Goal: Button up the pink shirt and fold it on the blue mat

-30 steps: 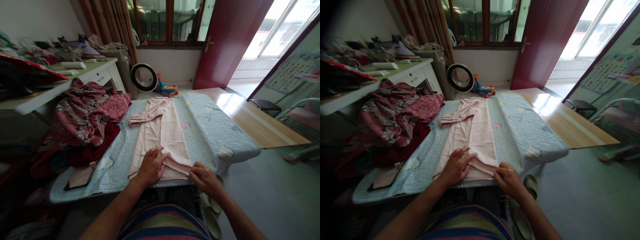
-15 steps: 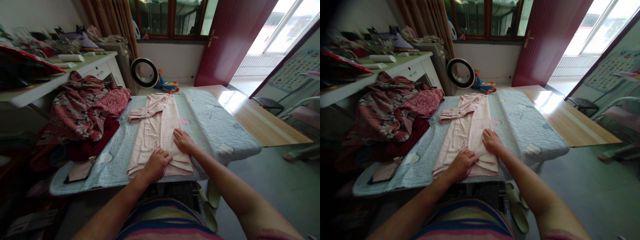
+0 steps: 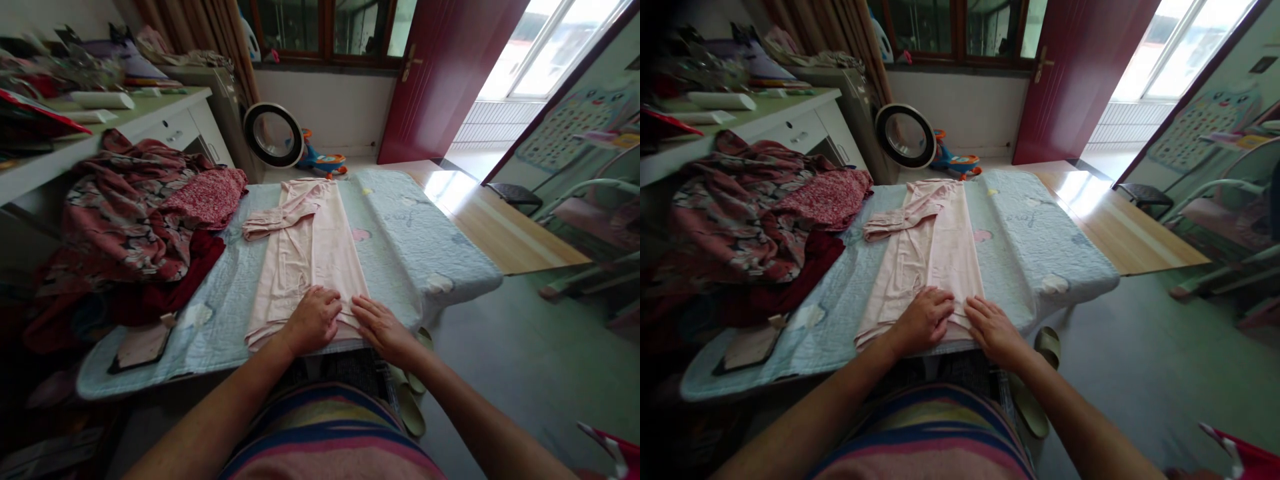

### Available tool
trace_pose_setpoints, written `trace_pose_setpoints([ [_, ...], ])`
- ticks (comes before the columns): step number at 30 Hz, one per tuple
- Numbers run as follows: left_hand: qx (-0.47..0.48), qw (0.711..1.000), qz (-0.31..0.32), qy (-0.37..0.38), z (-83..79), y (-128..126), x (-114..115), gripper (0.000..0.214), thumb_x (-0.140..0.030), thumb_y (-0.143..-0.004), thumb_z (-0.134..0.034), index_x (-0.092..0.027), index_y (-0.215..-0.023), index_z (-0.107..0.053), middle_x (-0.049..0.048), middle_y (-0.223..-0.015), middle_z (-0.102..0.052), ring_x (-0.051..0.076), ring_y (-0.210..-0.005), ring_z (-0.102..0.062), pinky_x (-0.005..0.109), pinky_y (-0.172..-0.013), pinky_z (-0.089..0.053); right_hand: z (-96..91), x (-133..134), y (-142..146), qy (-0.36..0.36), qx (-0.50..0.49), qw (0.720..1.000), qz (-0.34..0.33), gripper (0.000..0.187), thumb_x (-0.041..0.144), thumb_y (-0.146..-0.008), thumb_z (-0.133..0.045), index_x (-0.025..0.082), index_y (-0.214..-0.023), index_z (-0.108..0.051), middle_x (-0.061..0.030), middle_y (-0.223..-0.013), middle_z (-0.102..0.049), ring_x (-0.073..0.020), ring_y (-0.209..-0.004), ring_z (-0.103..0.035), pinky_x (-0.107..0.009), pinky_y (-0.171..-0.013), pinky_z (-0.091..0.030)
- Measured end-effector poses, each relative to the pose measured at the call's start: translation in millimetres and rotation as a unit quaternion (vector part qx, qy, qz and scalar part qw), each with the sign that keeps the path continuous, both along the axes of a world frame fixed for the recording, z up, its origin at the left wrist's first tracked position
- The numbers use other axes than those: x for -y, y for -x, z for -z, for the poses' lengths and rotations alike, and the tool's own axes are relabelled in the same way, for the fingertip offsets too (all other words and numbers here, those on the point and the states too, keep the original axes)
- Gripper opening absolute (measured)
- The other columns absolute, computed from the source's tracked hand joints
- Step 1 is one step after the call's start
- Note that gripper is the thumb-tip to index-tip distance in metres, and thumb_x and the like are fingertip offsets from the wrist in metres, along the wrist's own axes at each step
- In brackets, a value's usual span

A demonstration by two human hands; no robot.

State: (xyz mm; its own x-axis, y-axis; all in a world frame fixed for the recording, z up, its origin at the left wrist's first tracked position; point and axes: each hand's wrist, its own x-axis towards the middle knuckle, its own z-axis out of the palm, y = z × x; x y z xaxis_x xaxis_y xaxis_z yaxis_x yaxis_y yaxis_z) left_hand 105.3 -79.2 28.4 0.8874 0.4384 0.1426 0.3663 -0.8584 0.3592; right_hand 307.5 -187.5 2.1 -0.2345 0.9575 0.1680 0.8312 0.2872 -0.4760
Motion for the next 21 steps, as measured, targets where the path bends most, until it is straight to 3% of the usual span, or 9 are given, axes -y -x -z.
trace_pose_setpoints([
  [3, 0.028, 0.998, 0.039, 0.045, 6.1, -9, 1, 0.028, -0.017, -0.083, -0.055, -0.019, -0.109, -0.065, 0.0107, -0.118, -0.062, 0.024, -0.108, -0.056, 0.039, -0.1, -0.041, -3.8, 13, -4, -0.018, -0.085, 0.996, 0.037, 0.027, 0.015, -0.092, -0.047, 0.021, -0.11, -0.067, -0.0097, -0.119, -0.067, -0.0207, -0.115, -0.059, -0.04, -0.1, -0.046],
  [6, 0.057, 0.994, 0.038, 0.08, 13.5, -15, 1, 0.029, -0.023, -0.084, -0.059, -0.019, -0.112, -0.067, 0.0101, -0.116, -0.062, 0.024, -0.109, -0.056, 0.036, -0.098, -0.043, -3.5, 15, -8, -0.019, -0.099, 0.989, 0.11, 0.024, 0.009, -0.087, -0.047, 0.02, -0.098, -0.065, -0.0067, -0.098, -0.065, -0.0192, -0.094, -0.06, -0.035, -0.087, -0.049],
  [9, 0.069, 0.99, 0.026, 0.117, 17.3, -17, -2, 0.025, -0.028, -0.089, -0.055, -0.021, -0.107, -0.071, 0.0082, -0.111, -0.063, 0.021, -0.103, -0.059, 0.032, -0.093, -0.045, -1.9, 12, -7, 0.006, -0.068, 0.985, 0.161, 0.021, 0.007, -0.082, -0.05, 0.019, -0.094, -0.064, -0.0046, -0.089, -0.06, -0.0187, -0.087, -0.057, -0.032, -0.081, -0.046],
  [13, 0.063, 0.987, 0.014, 0.147, 16.7, -17, -4, 0.026, -0.032, -0.092, -0.053, -0.022, -0.106, -0.072, 0.0067, -0.108, -0.064, 0.019, -0.099, -0.061, 0.029, -0.088, -0.046, -4.3, 7, -4, 0.027, -0.039, 0.983, 0.175, 0.013, 0.009, -0.08, -0.053, 0.019, -0.079, -0.06, -0.0027, -0.082, -0.057, -0.018, -0.082, -0.054, -0.03, -0.077, -0.042],
  [21, 0.095, 0.99, -0.016, 0.103, 20.2, -17, 4, 0.023, -0.029, -0.091, -0.055, -0.021, -0.105, -0.072, 0.0073, -0.111, -0.065, 0.022, -0.104, -0.057, 0.033, -0.094, -0.043, -4.9, 7, 2, 0.003, -0.064, 0.978, 0.198, 0.008, 0.017, -0.082, -0.048, 0.022, -0.076, -0.049, 0.0015, -0.068, -0.054, -0.0151, -0.064, -0.051, -0.026, -0.061, -0.034],
])
